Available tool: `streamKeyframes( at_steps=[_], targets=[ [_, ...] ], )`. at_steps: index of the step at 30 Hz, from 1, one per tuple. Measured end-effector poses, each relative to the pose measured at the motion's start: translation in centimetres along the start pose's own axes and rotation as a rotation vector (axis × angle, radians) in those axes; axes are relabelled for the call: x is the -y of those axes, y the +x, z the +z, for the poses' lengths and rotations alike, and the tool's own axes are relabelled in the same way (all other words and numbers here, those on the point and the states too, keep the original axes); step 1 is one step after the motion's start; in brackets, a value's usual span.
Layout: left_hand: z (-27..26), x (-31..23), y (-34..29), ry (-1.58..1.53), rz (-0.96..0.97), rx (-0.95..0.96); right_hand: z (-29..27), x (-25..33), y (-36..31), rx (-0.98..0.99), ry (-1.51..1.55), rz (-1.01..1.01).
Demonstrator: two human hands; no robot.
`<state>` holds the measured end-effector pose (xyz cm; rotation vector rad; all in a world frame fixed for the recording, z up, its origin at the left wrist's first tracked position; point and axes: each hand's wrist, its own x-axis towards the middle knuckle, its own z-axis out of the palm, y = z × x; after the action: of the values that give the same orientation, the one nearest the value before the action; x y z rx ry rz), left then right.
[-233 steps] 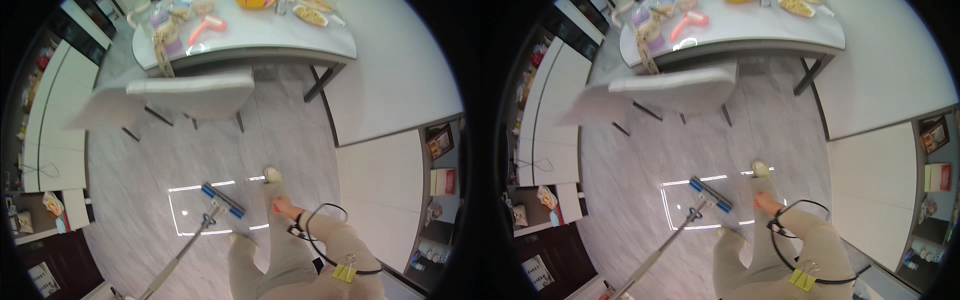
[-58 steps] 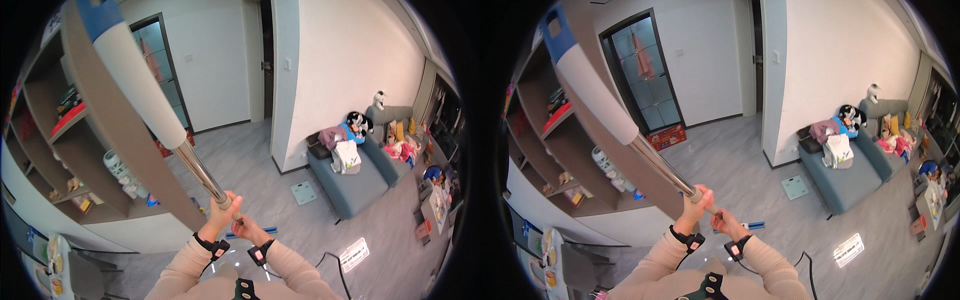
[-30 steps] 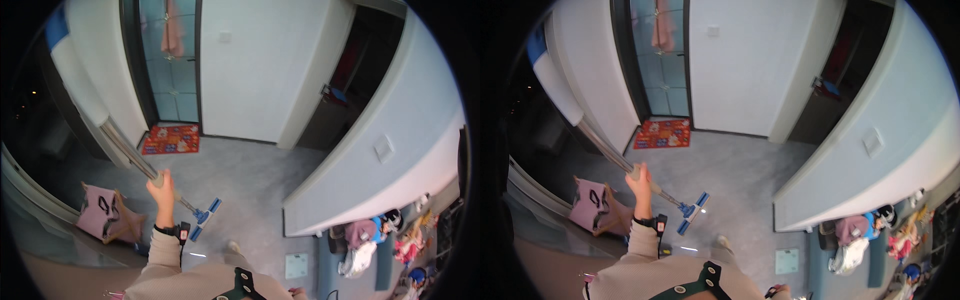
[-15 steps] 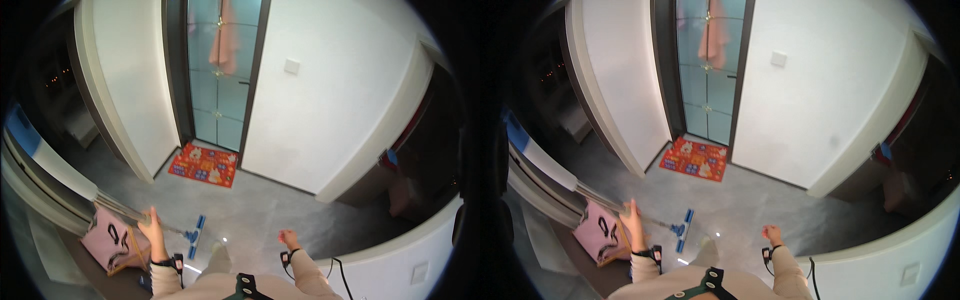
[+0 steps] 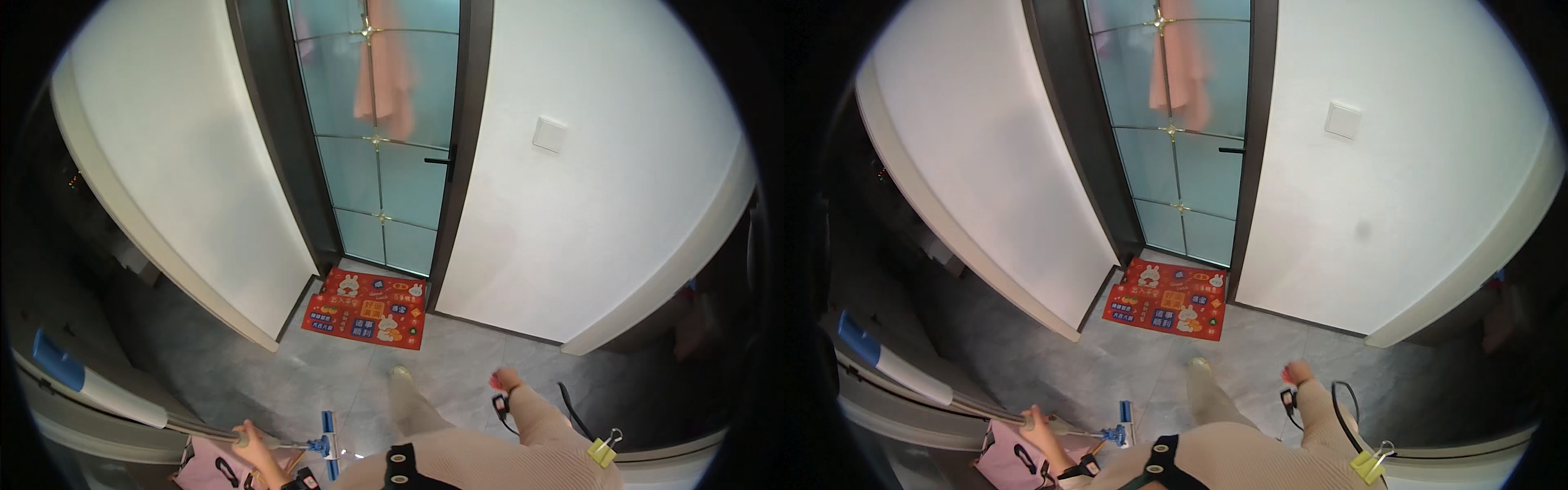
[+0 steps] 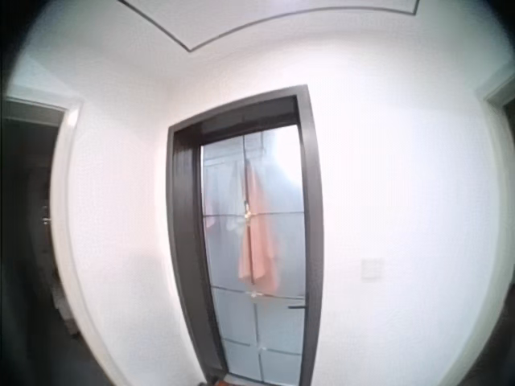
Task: The person mops the tiled floor in the dining area using a flat mop, moving chairs to reach under the table. They then rinse the mop head in the bathroom sink and resume mopping the dining area.
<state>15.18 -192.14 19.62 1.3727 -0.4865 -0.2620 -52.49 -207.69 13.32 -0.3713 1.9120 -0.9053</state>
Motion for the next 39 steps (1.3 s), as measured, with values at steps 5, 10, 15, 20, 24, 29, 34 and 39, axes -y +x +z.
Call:
streamKeyframes(
  at_steps=[5, 10, 15, 20, 24, 29, 34, 39],
  targets=[
    [0.2, -2.1, 6.3, 0.148, -0.024, -0.235, 16.6, 16.5, 0.6, 0.234, -0.011, -0.363],
    [8.0, -4.9, 12.2, 0.193, 0.067, -0.241, 31.4, 39.1, 2.1, 0.194, 0.01, -0.811],
    [17.8, -7.6, 16.8, 0.198, 0.045, -0.208, 40.1, 57.2, 7.1, -0.027, 0.665, -0.559],
    [27.6, -6.2, 21.2, 0.109, 0.047, -0.056, 42.1, 63.8, 14.0, -0.275, 0.899, -0.392],
    [37.1, -4.3, 26.2, 0.053, -0.033, 0.109, 41.9, 63.5, 18.9, -0.126, 0.901, -0.612],
    [51.9, -2.2, 31.1, 0.083, -0.098, 0.357, 40.3, 61.3, 22.2, -0.271, 0.557, -0.718],
    [62.3, -0.2, 34.9, -0.023, -0.157, 0.595, 39.1, 60.6, 24.3, -0.374, 0.446, -0.77],
    [69.3, 1.2, 36.4, -0.052, -0.092, 0.747, 38.3, 62.7, 25.5, -0.339, 0.457, -0.736]
  ],
)
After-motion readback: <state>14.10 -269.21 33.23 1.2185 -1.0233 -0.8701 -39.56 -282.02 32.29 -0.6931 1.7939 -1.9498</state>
